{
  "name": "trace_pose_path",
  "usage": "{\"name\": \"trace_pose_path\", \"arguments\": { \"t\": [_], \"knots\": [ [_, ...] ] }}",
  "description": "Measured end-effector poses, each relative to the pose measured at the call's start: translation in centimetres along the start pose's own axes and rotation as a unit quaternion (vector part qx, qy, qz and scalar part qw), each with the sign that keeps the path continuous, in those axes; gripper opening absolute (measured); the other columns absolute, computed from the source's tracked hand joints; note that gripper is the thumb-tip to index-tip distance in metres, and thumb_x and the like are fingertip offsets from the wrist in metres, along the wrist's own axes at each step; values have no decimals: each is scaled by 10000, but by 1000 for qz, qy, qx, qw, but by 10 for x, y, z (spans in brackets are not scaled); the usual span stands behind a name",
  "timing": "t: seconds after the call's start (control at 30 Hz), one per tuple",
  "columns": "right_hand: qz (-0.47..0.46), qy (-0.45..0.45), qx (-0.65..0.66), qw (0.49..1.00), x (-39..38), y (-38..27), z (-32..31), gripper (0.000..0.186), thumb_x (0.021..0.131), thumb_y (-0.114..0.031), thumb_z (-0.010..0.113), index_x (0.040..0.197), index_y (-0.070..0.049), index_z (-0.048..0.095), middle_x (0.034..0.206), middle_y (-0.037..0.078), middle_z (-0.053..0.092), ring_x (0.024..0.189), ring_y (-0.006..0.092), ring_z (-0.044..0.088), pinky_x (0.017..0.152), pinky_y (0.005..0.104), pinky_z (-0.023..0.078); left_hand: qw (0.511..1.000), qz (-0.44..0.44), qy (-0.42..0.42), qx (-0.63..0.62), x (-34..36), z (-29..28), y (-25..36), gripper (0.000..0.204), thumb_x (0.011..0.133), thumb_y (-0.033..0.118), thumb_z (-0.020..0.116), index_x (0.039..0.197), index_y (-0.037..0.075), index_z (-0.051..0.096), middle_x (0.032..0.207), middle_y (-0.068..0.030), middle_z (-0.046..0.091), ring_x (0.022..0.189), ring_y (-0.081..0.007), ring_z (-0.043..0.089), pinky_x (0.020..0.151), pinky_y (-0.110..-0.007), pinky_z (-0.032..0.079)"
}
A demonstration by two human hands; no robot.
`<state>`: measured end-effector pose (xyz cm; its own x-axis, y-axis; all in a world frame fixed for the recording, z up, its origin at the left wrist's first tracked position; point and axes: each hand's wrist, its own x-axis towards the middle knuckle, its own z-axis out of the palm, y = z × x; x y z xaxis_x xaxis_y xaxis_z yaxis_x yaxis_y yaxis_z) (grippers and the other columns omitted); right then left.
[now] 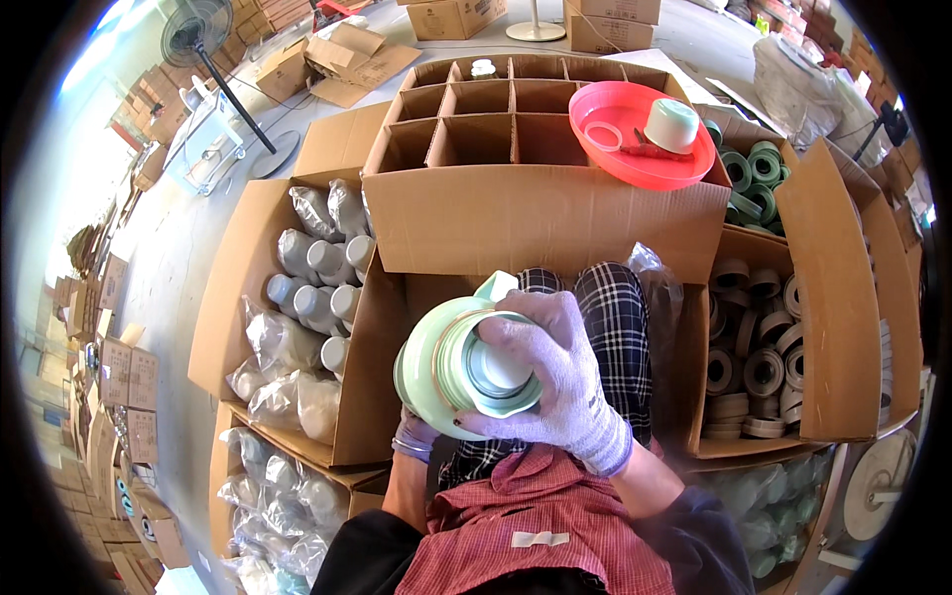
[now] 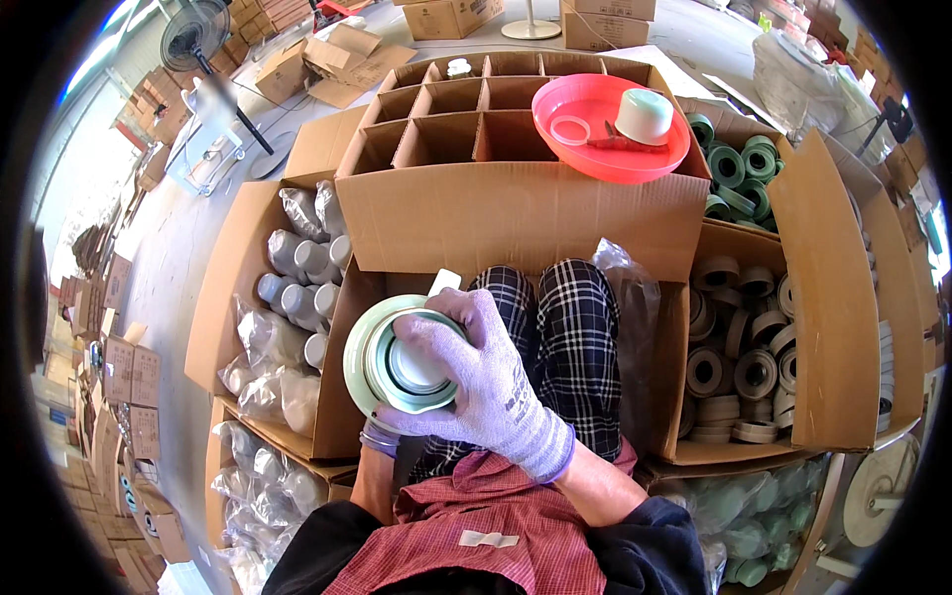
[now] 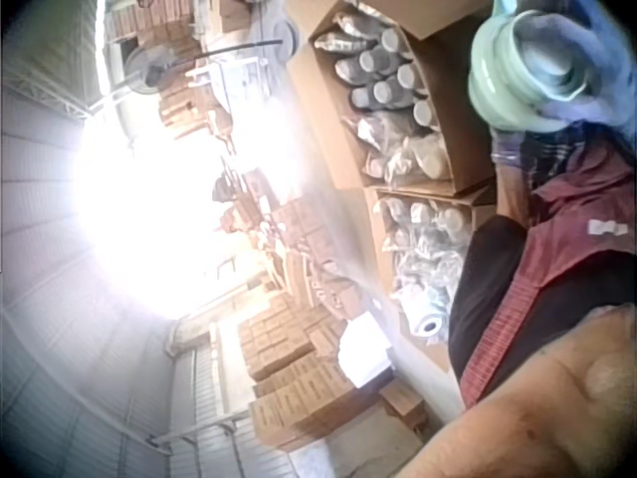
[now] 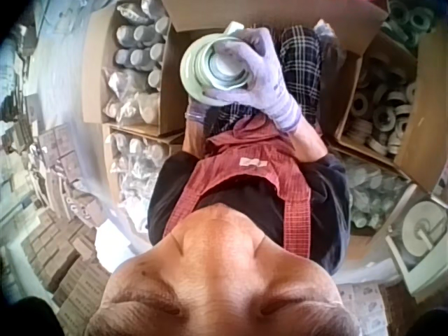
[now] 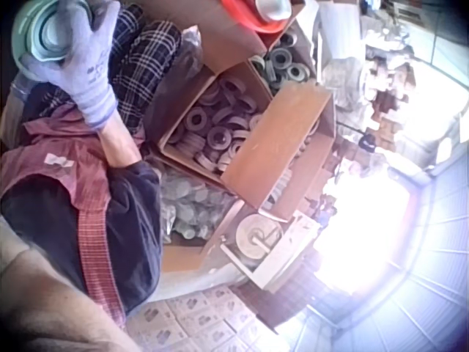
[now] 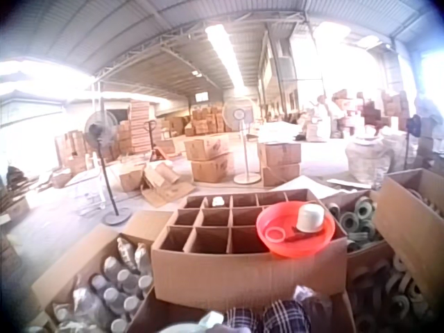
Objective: The person assembles and packs thermoses by inserting glass liners and components into plastic outer shells, placing them into plastic bags, and organizing them into cardboard boxes.
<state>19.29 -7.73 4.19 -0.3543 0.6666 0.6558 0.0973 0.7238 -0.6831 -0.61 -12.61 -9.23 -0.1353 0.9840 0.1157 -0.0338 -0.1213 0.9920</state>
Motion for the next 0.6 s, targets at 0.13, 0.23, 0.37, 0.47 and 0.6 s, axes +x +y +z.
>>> {"name": "trace_pose_path", "arguments": {
  "t": [0.13,0.23,0.37,0.47,0.6],
  "knots": [
    [18,8,-1,1000,0,1,-2,726,571,-333,928,1156,-43,610,1167,175,539,1047,308,541,902,417,468,1000,-15,-18,6,8,-5,4,339,863,323,671,1083,68,633,1036,-165,653,963,-287,645,833,-388,503],
    [7,37,-3,999,2,2,-3,721,572,-318,921,1159,-46,602,1144,162,538,1044,301,544,921,409,459,1000,-17,4,-1,8,-6,0,334,865,324,669,1077,68,636,1028,-166,656,956,-287,648,828,-387,506],
    [41,57,58,996,3,9,-4,799,558,-311,921,1215,-24,566,1172,152,529,1088,284,526,960,397,430,999,-18,41,-22,2,-3,-10,327,867,324,666,1069,68,641,1019,-168,660,948,-288,652,821,-386,509],
    [82,100,109,986,5,18,1,890,542,-348,906,1275,4,543,1201,155,538,1063,271,515,951,392,421,998,-20,47,-25,7,-7,-7,322,869,324,664,1062,68,644,1011,-168,662,941,-288,655,816,-386,511],
    [45,71,48,995,-10,29,-9,933,534,-406,889,1284,30,545,1198,159,552,1063,273,506,965,394,402,999,-10,36,9,32,-16,7,316,871,325,661,1054,67,649,1001,-170,666,933,-289,659,809,-385,515]
  ]
}}
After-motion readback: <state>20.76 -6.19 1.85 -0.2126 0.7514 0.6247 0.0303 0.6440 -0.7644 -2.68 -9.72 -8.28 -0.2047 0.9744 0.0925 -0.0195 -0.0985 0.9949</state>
